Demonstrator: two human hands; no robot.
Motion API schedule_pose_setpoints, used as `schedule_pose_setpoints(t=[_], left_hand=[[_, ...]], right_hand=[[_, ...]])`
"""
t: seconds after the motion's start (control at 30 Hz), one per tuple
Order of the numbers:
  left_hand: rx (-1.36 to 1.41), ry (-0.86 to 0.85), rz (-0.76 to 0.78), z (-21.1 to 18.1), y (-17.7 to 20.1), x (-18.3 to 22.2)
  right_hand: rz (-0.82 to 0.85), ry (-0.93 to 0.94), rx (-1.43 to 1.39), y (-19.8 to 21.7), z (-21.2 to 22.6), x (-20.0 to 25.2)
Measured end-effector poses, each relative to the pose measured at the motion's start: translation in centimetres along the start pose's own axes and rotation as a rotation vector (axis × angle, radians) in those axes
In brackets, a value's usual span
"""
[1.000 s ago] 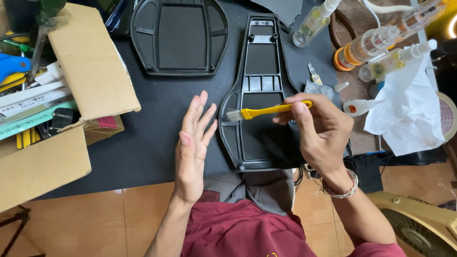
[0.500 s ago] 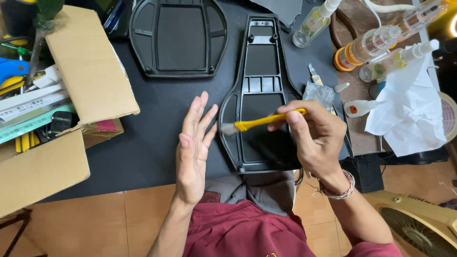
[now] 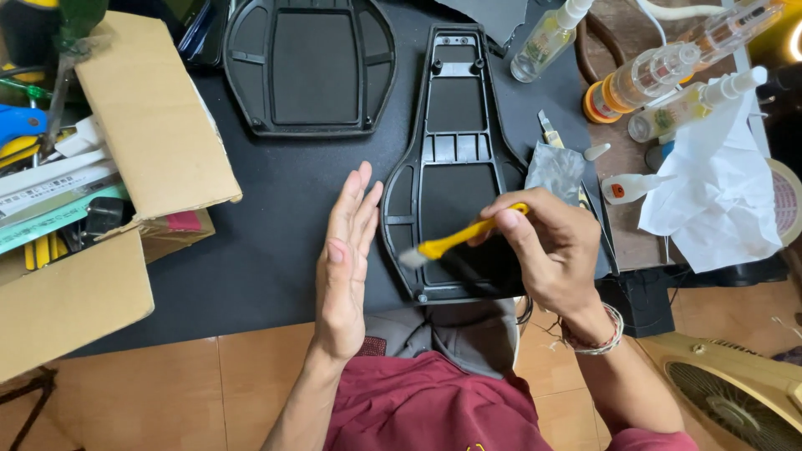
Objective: Trimming and sanding the edges of a plastic casing, then cleaning it with a brush and applying a liquid treatment.
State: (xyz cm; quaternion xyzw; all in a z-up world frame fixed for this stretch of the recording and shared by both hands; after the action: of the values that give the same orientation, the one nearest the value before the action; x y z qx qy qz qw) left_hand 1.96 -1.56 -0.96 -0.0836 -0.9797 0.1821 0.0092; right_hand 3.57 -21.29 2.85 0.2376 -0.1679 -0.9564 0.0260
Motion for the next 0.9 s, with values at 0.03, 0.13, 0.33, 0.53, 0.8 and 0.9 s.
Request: schedule_pose_setpoints(t=[0.03, 0.13, 0.33, 0.53, 0.8, 0.9], left_hand=[[-0.035, -0.023, -0.002, -0.3, -0.2, 0.0], [-0.09, -0.067, 0.013, -1.1, -1.0, -0.1], [-0.155, -0.128, 0.026, -1.5, -1.7, -0.4], [-0.369, -0.263, -0.171, -2.5, 0.3, 0.1], [-0.421, -0.303, -0.262, -5.3, 3.4, 2.3], [-0.376, -0.271, -0.226, -5.4, 3.8, 2.9]], right_hand=[[-0.044, 0.056, 0.058, 0.4, 0.3, -0.1], [-0.035, 0.121, 0.189, 0.7, 1.3, -0.8], [-0.012, 0.174, 0.2, 1.0, 2.1, 0.4], [0.019, 0.427, 0.285, -4.2, 6.4, -0.2], [0.176, 0.571, 0.587, -9.6, 9.3, -0.2], [0.142, 0.595, 0.637, -10.1, 9.7, -0.2]])
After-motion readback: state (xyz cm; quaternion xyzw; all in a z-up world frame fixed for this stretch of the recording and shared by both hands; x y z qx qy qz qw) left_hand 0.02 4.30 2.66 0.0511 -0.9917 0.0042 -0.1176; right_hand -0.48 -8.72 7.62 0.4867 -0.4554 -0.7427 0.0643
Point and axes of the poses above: each hand's wrist, its own x-axis away from the middle knuckle, its own y-axis out of the back of the hand, z = x × y, the point moved 6 cm from there along -x, towards the middle knuckle, and after that the axes turned 7 degrees about y, right-handed, at the moved point
